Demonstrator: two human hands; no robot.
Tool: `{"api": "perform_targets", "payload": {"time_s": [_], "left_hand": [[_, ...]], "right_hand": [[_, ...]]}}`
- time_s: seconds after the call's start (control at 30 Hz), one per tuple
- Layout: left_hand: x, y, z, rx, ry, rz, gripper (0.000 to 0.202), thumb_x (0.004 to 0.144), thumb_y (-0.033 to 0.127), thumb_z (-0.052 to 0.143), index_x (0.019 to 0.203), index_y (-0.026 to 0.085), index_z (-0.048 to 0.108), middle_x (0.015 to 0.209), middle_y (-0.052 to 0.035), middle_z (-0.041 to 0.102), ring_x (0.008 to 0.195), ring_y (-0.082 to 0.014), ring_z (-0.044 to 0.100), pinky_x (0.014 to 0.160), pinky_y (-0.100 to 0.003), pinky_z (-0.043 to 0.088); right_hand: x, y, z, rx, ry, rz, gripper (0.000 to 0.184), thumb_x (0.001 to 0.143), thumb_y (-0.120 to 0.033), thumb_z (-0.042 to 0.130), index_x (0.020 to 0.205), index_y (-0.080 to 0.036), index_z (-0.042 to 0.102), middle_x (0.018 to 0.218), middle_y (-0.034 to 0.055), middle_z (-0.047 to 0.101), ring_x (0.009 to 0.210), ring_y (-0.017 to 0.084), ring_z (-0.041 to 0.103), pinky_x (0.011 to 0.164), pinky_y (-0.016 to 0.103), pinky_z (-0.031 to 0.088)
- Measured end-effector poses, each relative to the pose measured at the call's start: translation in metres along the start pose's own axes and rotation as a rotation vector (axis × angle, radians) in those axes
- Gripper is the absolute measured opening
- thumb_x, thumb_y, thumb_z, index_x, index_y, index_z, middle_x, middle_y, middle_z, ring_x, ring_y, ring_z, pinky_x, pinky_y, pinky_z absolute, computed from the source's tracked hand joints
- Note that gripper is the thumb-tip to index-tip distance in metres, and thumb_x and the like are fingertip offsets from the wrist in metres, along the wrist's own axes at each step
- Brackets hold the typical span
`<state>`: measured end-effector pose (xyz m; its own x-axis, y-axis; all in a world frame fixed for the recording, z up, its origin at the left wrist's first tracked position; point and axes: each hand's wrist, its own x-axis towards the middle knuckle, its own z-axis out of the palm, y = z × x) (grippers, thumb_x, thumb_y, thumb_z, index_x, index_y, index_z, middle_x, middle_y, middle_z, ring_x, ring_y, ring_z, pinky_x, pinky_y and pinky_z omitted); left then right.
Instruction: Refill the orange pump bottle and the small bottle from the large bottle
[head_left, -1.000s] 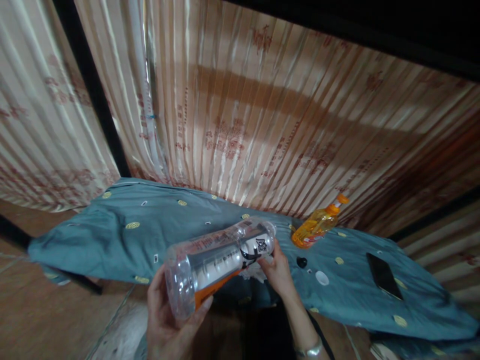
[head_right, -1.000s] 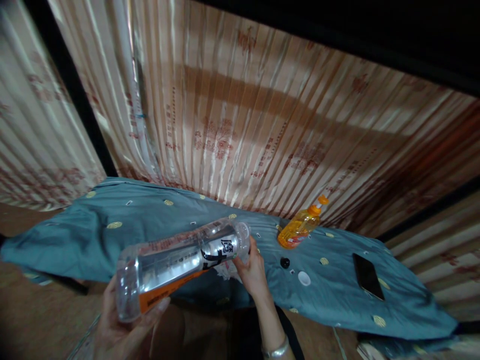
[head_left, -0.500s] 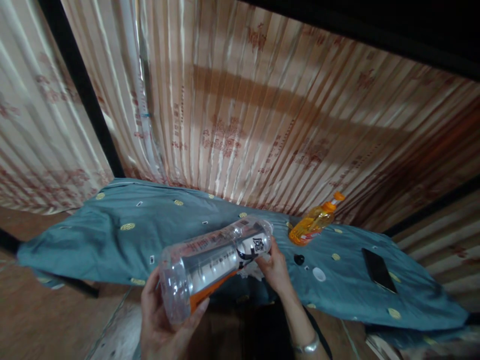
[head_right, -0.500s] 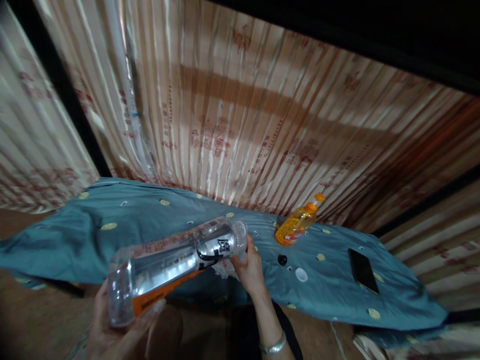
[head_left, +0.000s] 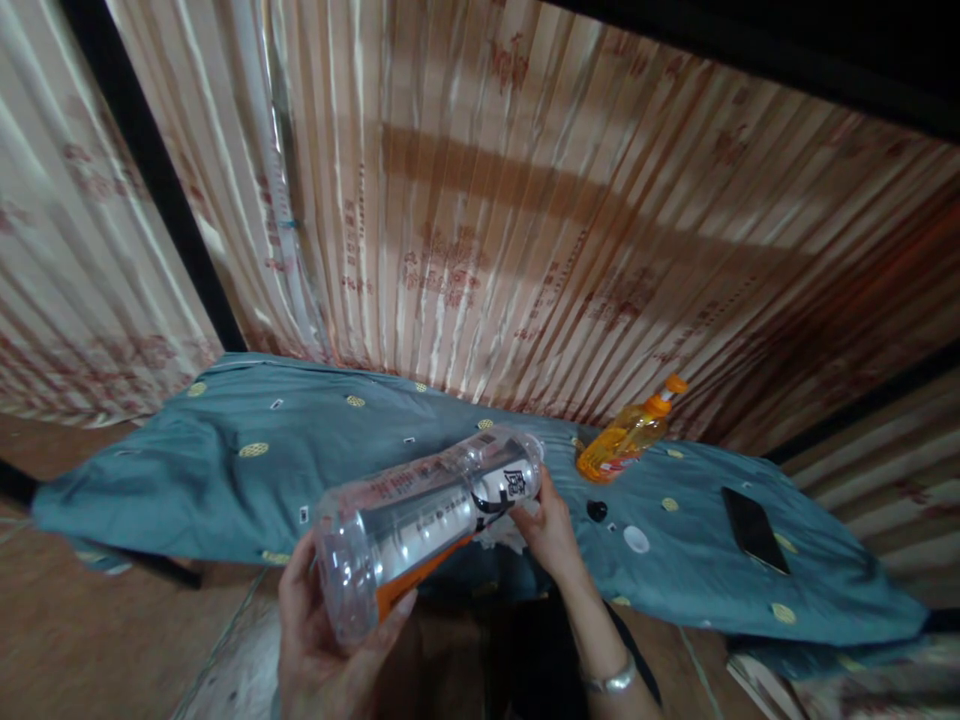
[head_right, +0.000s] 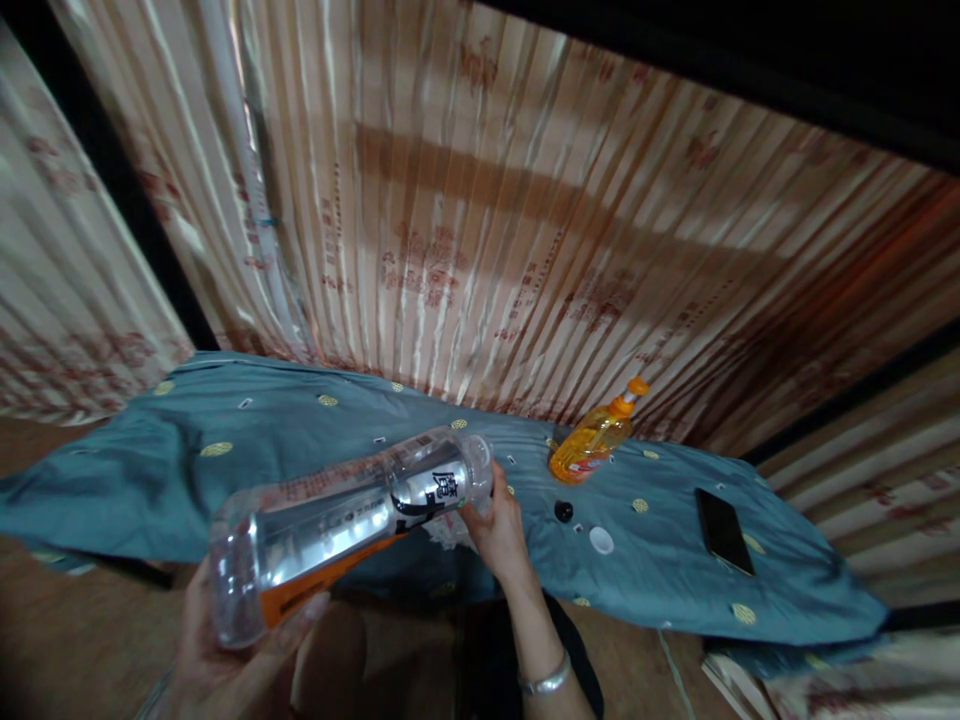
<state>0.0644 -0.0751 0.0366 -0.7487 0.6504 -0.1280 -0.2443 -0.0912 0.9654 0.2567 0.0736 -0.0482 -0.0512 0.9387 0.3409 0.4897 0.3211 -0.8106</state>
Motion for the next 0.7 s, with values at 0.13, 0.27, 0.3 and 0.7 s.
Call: {"api": "perform_targets", "payload": {"time_s": [0.13,0.27,0.3,0.7], "left_hand": [[-0.0001,-0.0003,-0.0001,-0.001,-0.004,0.002,0.097,0.053,0.039,0.093,0.141,0.028,0.053,0.136,-0.0079,0.067,0.124,-0.0308,0.064,0.099,-0.033,0.055],[0.0005,-0.0031,-0.0004,-0.009,0.007,0.004,0.098,0.051,0.042,0.094,0.140,0.029,0.055,0.136,-0.0076,0.067,0.124,-0.0333,0.064,0.099,-0.036,0.056],[0.0009,-0.0035,-0.0006,-0.010,0.011,0.014,0.099,0.050,0.044,0.094,0.139,0.028,0.056,0.136,-0.0080,0.067,0.124,-0.0340,0.064,0.099,-0.037,0.056],[0.0026,-0.0075,-0.0015,-0.014,0.014,0.007,0.100,0.049,0.043,0.094,0.139,0.028,0.055,0.125,-0.0070,0.071,0.111,-0.0300,0.069,0.087,-0.032,0.060]], "right_hand": [[0.0005,-0.0005,-0.0008,0.009,-0.003,-0.020,0.062,0.079,-0.031,0.066,0.138,-0.017,0.052,0.120,0.0143,0.075,0.105,0.031,0.073,0.088,0.040,0.058],[0.0016,-0.0029,-0.0019,0.023,-0.013,-0.018,0.059,0.077,-0.028,0.066,0.134,-0.019,0.053,0.120,0.0133,0.075,0.107,0.030,0.072,0.092,0.041,0.057],[0.0018,-0.0034,-0.0020,0.027,-0.014,-0.021,0.058,0.077,-0.026,0.066,0.133,-0.019,0.054,0.119,0.0126,0.075,0.106,0.030,0.072,0.093,0.041,0.057],[0.0011,-0.0036,-0.0030,0.000,-0.001,-0.031,0.053,0.077,-0.028,0.064,0.129,-0.020,0.055,0.118,0.0125,0.075,0.104,0.030,0.072,0.092,0.042,0.057]]}}
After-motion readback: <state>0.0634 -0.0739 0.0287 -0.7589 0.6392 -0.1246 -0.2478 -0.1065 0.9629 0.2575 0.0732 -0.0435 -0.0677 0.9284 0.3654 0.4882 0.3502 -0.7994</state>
